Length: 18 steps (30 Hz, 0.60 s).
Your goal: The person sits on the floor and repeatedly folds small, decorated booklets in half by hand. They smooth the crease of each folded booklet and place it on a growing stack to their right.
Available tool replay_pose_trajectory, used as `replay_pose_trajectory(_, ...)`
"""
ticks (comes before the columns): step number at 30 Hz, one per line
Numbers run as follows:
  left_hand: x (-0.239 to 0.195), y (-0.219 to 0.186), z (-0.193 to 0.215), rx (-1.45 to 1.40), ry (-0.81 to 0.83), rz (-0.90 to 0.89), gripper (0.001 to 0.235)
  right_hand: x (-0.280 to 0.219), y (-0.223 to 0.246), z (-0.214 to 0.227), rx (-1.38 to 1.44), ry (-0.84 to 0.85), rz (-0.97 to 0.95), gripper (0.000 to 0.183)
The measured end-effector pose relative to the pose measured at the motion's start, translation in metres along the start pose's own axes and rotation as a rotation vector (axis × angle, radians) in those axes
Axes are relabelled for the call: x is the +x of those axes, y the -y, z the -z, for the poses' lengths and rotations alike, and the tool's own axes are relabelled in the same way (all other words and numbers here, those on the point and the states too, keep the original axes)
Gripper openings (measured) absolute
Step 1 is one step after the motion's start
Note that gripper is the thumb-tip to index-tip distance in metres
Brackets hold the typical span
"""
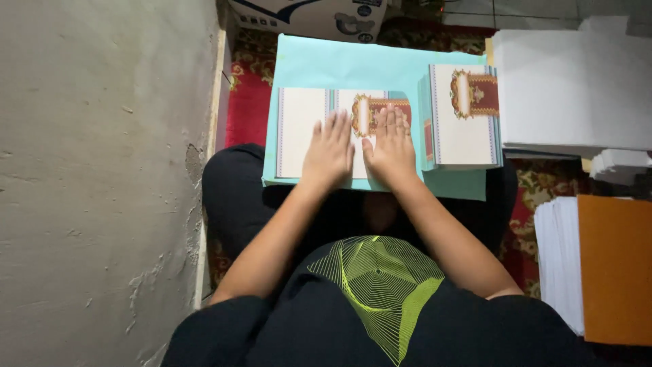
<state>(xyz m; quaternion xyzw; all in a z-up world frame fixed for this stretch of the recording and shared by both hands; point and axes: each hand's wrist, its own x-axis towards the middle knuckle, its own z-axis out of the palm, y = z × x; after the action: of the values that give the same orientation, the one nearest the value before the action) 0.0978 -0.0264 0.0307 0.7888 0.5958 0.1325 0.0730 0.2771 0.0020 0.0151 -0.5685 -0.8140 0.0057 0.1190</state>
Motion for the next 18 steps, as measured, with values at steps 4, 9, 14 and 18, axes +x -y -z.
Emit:
replay_pose_trajectory(4, -0.021, -0.010, 0.003, 0.010, 0.051, -0.037, 0.064, 0.000, 0.003, 0.008, 0.007, 0.033, -0.013, 0.081)
replay_pose_trajectory(9, 0.036, 0.020, -0.019, 0.019, -0.020, 0.157, 0.064, -0.007, 0.003, 0.005, -0.002, -0.030, -0.003, 0.080)
replay_pose_trajectory(14, 0.046, 0.015, -0.004, 0.032, -0.057, 0.179, 0.062, 0.008, -0.004, -0.001, -0.009, -0.019, -0.007, 0.080)
replay_pose_trajectory(18, 0.041, 0.017, -0.018, 0.070, -0.190, 0.160, 0.063, 0.032, -0.002, 0.008, 0.077, 0.095, -0.093, 0.078)
